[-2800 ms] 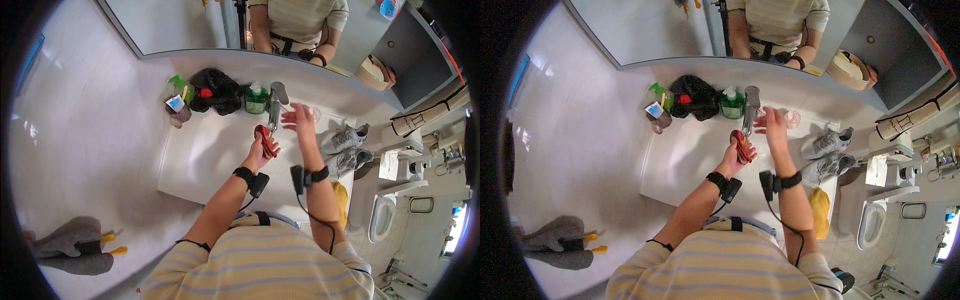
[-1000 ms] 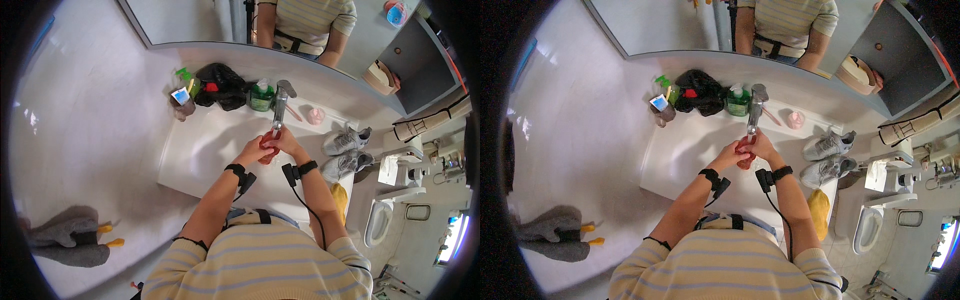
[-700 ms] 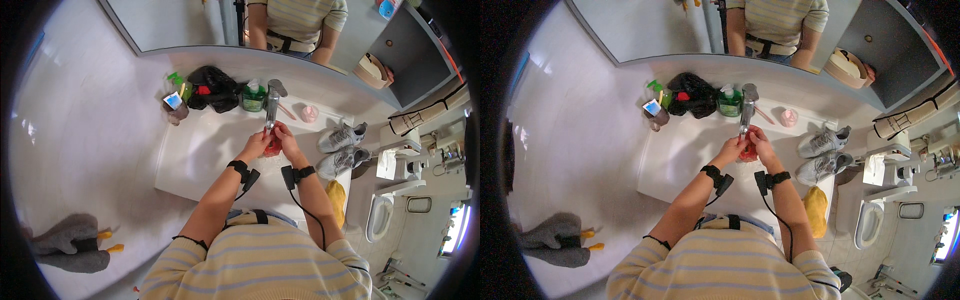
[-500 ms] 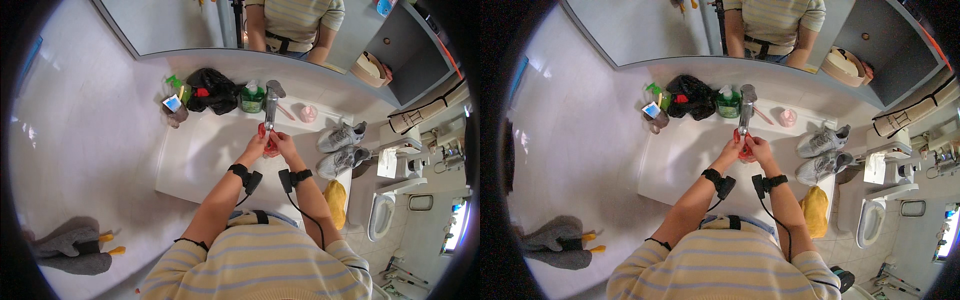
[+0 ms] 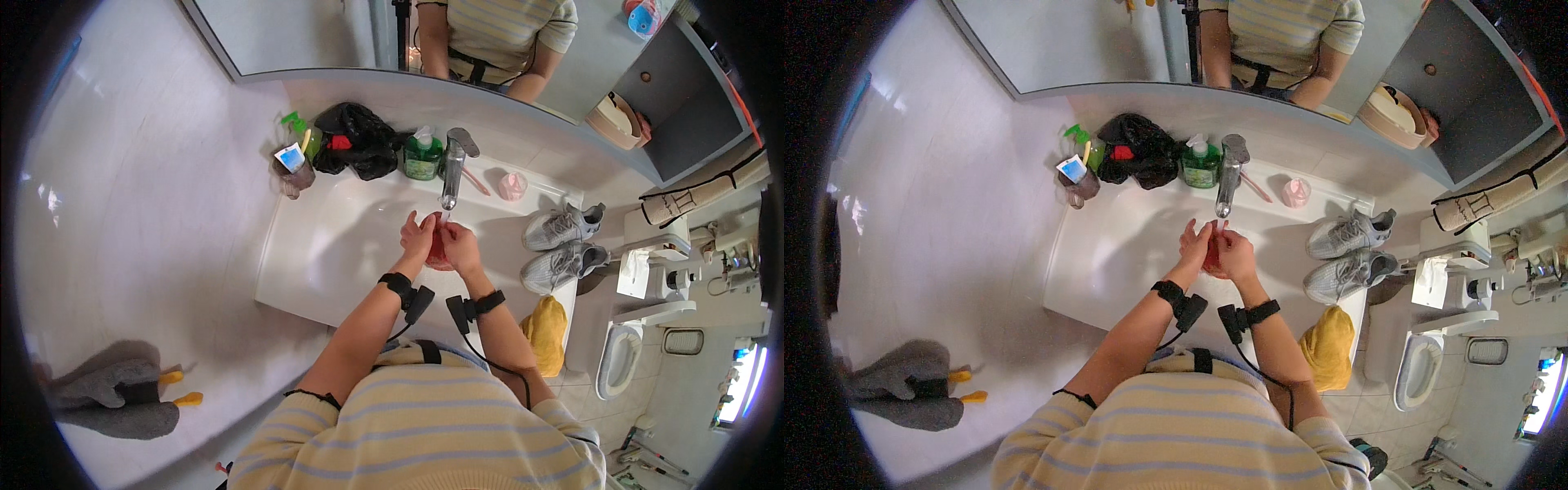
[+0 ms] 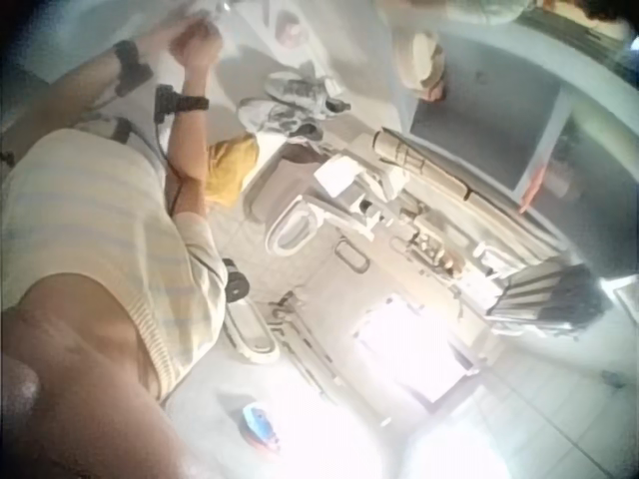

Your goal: The person scrubs a pair of grey sneakers and a red cloth in a bathroom sink using a toothbrush and running water. They remove the insoles, scrub the soles and uppers, rinse the shoes, and then wash the cloth before wringing it out.

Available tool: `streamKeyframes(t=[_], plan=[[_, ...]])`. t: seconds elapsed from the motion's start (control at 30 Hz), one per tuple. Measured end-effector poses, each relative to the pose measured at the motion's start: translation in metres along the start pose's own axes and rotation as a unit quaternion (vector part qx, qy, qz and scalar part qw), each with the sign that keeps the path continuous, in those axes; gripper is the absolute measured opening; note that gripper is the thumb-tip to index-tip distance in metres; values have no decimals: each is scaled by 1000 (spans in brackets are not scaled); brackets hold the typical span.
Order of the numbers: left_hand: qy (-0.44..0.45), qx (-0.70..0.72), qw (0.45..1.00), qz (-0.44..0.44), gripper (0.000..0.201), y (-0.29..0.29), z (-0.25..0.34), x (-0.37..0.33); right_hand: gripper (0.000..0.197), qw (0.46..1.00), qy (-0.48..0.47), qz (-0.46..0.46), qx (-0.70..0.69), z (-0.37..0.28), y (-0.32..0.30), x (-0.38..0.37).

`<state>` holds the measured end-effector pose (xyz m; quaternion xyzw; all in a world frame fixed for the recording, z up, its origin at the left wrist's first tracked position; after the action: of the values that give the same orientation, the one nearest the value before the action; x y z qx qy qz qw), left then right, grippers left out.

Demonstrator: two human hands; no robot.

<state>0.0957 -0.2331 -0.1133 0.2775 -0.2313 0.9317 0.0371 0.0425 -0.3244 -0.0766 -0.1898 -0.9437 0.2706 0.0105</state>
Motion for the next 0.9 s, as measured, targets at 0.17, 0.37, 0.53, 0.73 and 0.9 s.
streamKeyframes(t=[0.17,0.37,0.53,0.73,0.9], plan=[[48,369,883,-287,68,10,-4,18,24,999,-8,-15,44,-40,-10,7],[-85,294,902,-306,63,12,-25,-39,29,990,-18,-135,-30,-55,-8,9],[-51,354,844,-399,51,5,-13,-10,36,985,-21,34,-166,11,2,11],[-50,445,726,-521,49,-22,19,21,31,982,-2,40,-185,12,-3,6],[-89,534,659,-522,48,-20,14,24,22,999,32,24,-32,17,-17,1]])
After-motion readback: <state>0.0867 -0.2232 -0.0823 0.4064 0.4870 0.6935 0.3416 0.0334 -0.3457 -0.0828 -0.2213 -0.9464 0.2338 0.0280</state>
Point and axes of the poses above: each hand's wrist, its own x-axis away from the middle knuckle, its own y-axis out of the palm, z = x × y, the point moved 1 cm from there along -x, towards the middle knuckle, and after that the axes turned 8 degrees about -y, right-handed, at the moved point
